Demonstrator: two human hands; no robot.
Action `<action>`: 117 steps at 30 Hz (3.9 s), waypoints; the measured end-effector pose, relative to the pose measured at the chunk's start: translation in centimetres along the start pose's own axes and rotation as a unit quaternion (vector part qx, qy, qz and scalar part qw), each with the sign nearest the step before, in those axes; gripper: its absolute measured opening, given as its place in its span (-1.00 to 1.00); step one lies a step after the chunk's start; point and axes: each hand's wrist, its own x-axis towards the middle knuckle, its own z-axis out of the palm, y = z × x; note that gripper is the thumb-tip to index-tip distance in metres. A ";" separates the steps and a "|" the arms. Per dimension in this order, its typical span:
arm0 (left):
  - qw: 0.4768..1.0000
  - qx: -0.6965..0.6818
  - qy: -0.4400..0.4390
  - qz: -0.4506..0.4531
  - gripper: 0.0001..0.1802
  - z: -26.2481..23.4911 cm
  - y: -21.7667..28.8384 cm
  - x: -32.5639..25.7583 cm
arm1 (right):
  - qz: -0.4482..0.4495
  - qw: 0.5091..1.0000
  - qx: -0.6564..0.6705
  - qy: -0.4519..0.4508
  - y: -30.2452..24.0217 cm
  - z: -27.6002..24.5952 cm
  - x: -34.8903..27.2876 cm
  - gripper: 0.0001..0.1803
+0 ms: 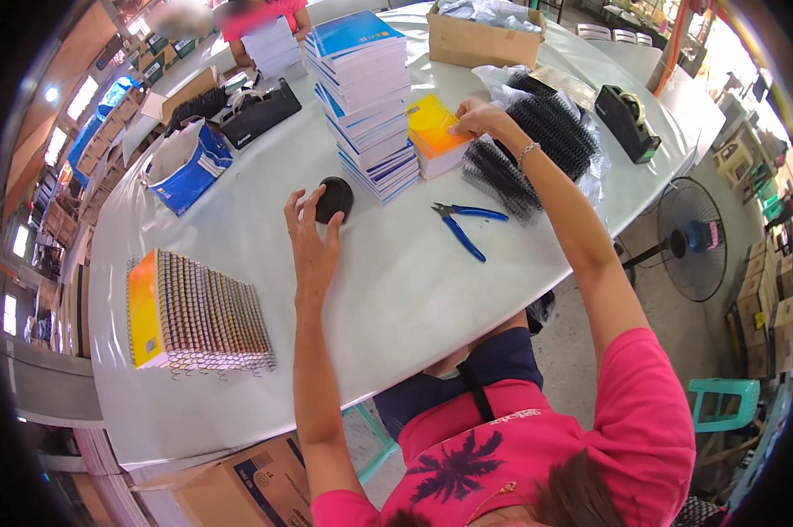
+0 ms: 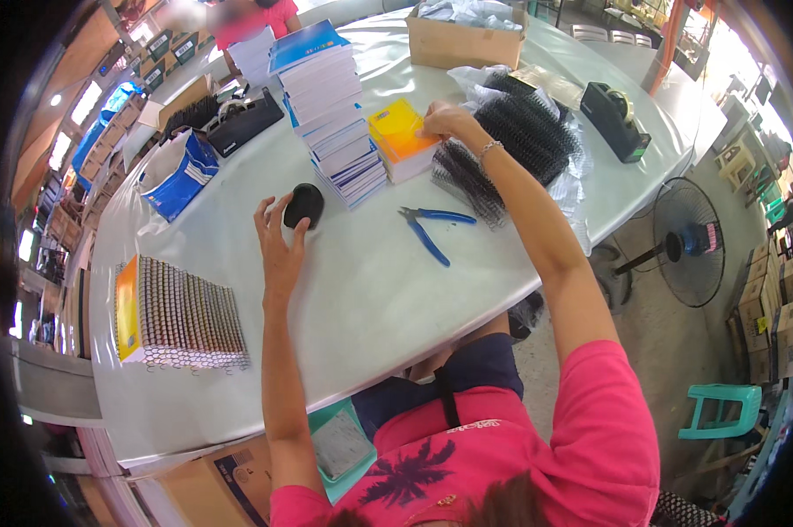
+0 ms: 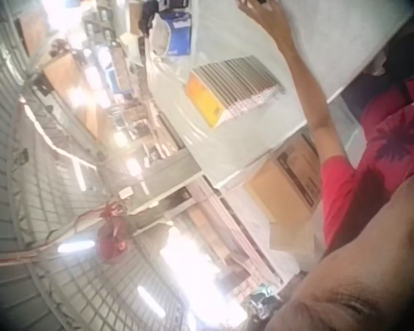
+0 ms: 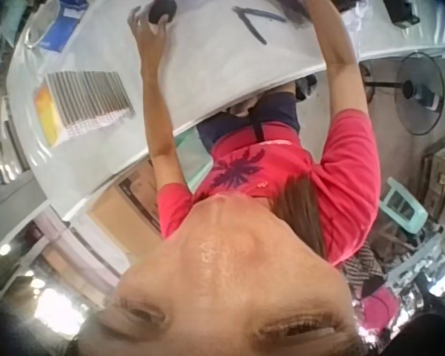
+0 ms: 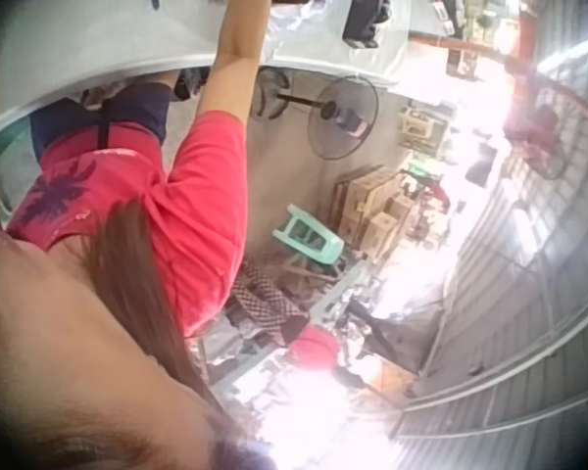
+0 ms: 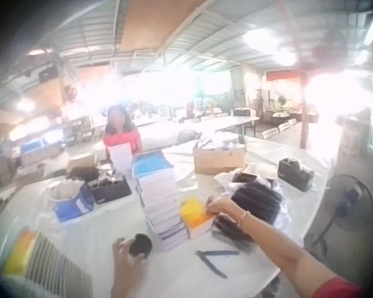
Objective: The person binds notebooks by threading a plastic spiral through the punched holes by hand, uses a small circular tool to help advance the spiral, and trims the excess spiral using pliers.
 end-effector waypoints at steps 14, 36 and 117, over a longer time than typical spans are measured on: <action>0.976 0.112 -0.121 0.140 -0.35 -0.8 14.8 -4.9 | -0.236 0.967 -0.044 0.083 -7.6 8.0 -23.8 -0.56; 0.962 0.220 -0.162 0.022 -0.59 1.5 13.2 -9.0 | -0.012 0.926 -0.044 0.376 6.6 -3.7 -18.5 -0.82; 0.983 0.094 0.038 -0.151 -0.34 0.3 7.8 -10.0 | -0.311 0.943 -0.115 0.019 -7.5 14.4 -24.2 -0.73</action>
